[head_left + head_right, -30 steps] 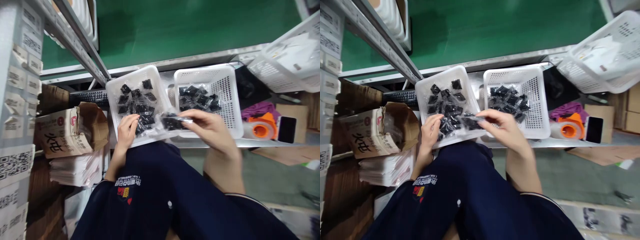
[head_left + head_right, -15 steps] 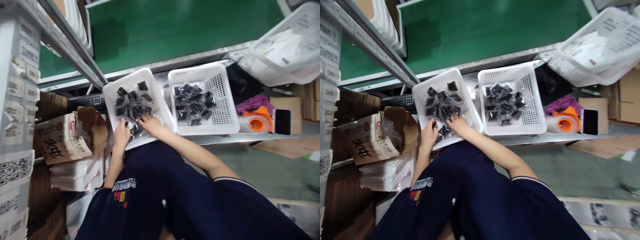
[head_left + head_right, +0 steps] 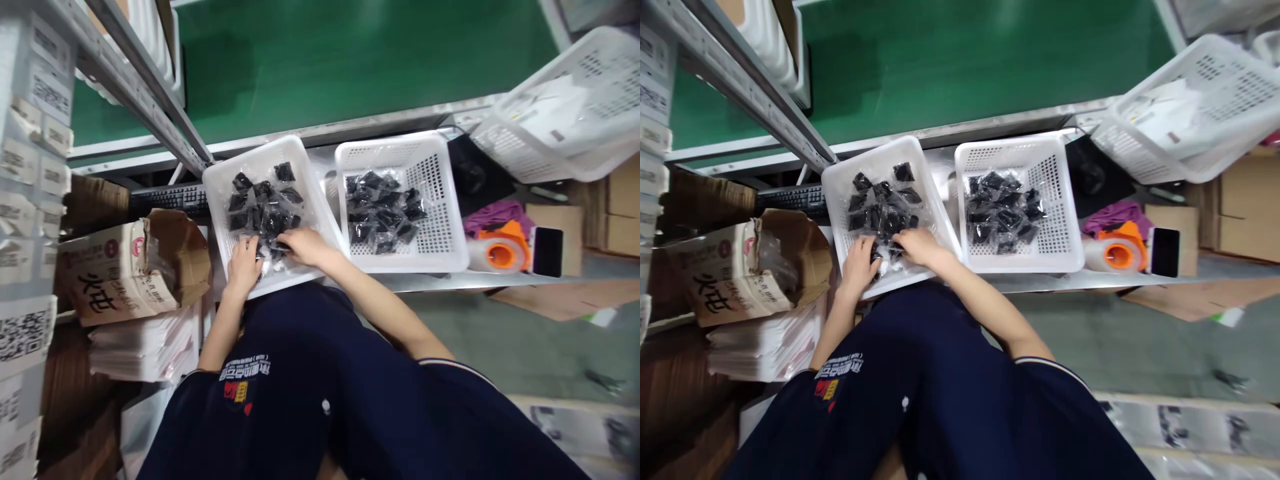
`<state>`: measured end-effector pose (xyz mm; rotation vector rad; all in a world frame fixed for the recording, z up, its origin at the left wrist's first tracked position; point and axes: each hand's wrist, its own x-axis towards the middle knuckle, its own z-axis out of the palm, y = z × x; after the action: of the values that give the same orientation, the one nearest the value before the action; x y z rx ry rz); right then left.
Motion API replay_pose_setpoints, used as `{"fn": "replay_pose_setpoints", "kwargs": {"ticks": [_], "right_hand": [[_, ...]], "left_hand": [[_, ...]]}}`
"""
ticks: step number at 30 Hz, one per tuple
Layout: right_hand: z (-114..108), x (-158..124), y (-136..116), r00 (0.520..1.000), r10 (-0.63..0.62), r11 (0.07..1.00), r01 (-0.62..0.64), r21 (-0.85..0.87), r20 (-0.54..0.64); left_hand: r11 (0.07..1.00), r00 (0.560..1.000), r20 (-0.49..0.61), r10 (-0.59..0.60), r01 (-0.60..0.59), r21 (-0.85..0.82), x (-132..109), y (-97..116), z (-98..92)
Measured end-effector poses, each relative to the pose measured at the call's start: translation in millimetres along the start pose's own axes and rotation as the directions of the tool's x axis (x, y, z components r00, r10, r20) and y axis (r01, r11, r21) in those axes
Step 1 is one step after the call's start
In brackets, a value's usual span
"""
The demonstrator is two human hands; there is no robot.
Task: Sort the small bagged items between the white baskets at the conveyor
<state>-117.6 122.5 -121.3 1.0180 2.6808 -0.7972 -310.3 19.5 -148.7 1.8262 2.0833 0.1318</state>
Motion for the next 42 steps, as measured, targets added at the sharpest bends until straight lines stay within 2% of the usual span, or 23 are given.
{"fn": "replay_pose_setpoints", "kwargs": {"ticks": [2,4,6,8,9,10,11,15,17,19,21,23,25,27,29,30,31,32,34,36,37,39,42], "right_hand": [[-13.4,-24.8,14.4,0.993,-0.001,0.987,0.02,0.158,-0.117],[-25.2,-62.9,33.0,0.933,0.084,0.918,0.064,0.391,-0.35],[-33.6,-103.6,52.0,0.778,0.285,0.842,0.076,0.535,-0.559],[-38.5,-134.9,65.9,0.574,0.46,0.821,0.015,0.571,-0.677],[-39.4,-144.1,69.4,0.502,0.507,0.815,-0.015,0.579,-0.701],[-39.0,-148.2,70.0,0.488,0.524,0.808,-0.027,0.588,-0.698],[-37.2,-147.0,67.7,0.54,0.514,0.799,-0.018,0.601,-0.667],[-16.4,-99.3,38.1,0.945,0.152,0.79,0.061,0.61,-0.291],[-4.2,-68.2,20.1,1.0,0.009,0.856,0.007,0.516,-0.028],[2.5,-49.8,6.6,0.989,-0.01,0.909,-0.052,0.413,0.145],[1.1,-52.0,0.6,0.989,-0.013,0.927,-0.045,0.373,0.15],[-7.8,-73.6,3.8,1.0,-0.025,0.908,0.023,0.418,0.001],[-20.8,-106.1,16.5,0.961,0.039,0.86,0.108,0.499,-0.275],[-33.6,-137.1,36.6,0.789,0.249,0.846,0.106,0.522,-0.562],[-41.1,-156.2,56.9,0.555,0.423,0.884,-0.079,0.461,-0.716],[-41.7,-158.9,63.6,0.479,0.459,0.886,-0.19,0.423,-0.748],[-39.9,-156.9,66.3,0.456,0.474,0.88,-0.256,0.399,-0.753],[-35.9,-150.1,63.9,0.492,0.479,0.878,-0.256,0.405,-0.727],[-22.5,-126.2,44.2,0.681,0.438,0.834,-0.064,0.548,-0.586],[-7.4,-98.2,12.6,0.872,0.284,0.622,0.148,0.769,-0.398],[-1.5,-87.1,-2.4,0.918,0.215,0.513,0.185,0.838,-0.334],[3.6,-77.7,-19.5,0.943,0.185,0.418,0.178,0.891,-0.275],[-6.9,-99.7,0.5,0.86,0.367,0.557,0.102,0.824,-0.355]], "left_hand": [[0.995,0.996,-0.093,0.013,-0.022,-0.097,-3.8,-10.8,3.3],[0.98,0.978,-0.21,0.017,-0.058,-0.192,-11.0,-18.3,5.3],[0.955,0.941,-0.337,-0.013,-0.088,-0.283,-19.0,-21.2,4.4],[0.919,0.896,-0.436,-0.088,-0.096,-0.383,-24.7,-21.0,0.2],[0.896,0.874,-0.466,-0.138,-0.09,-0.435,-25.8,-20.2,-2.7],[0.873,0.853,-0.487,-0.185,-0.086,-0.481,-25.7,-19.2,-5.9],[0.85,0.836,-0.503,-0.218,-0.09,-0.518,-24.5,-17.8,-9.1],[0.813,0.803,-0.556,-0.214,-0.169,-0.557,-15.4,-8.8,-17.2],[0.814,0.806,-0.565,-0.175,-0.204,-0.544,-14.0,-3.1,-17.7],[0.811,0.809,-0.567,-0.154,-0.224,-0.54,-16.7,0.5,-16.1],[0.804,0.802,-0.572,-0.17,-0.223,-0.551,-22.6,-0.1,-13.1],[0.791,0.792,-0.57,-0.218,-0.199,-0.578,-29.6,-5.2,-9.7],[0.768,0.777,-0.565,-0.276,-0.175,-0.616,-35.5,-13.6,-7.0],[0.728,0.763,-0.56,-0.324,-0.177,-0.662,-38.3,-22.5,-5.8],[0.656,0.753,-0.545,-0.369,-0.205,-0.727,-37.1,-28.1,-6.1],[0.602,0.755,-0.527,-0.391,-0.224,-0.766,-35.2,-28.3,-6.7],[0.542,0.762,-0.503,-0.407,-0.242,-0.805,-32.8,-26.0,-7.5],[0.481,0.776,-0.478,-0.412,-0.26,-0.837,-30.3,-21.0,-8.5],[0.383,0.829,-0.429,-0.359,-0.289,-0.877,-26.6,-3.5,-10.8],[0.325,0.903,-0.381,-0.201,-0.305,-0.895,-25.5,19.7,-14.1],[0.313,0.928,-0.358,-0.101,-0.312,-0.897,-25.6,30.6,-16.3],[0.365,0.945,-0.32,0.068,-0.322,-0.874,-24.4,44.6,-21.7],[0.615,0.933,-0.34,0.119,-0.338,-0.712,-9.7,35.2,-29.9]]}}
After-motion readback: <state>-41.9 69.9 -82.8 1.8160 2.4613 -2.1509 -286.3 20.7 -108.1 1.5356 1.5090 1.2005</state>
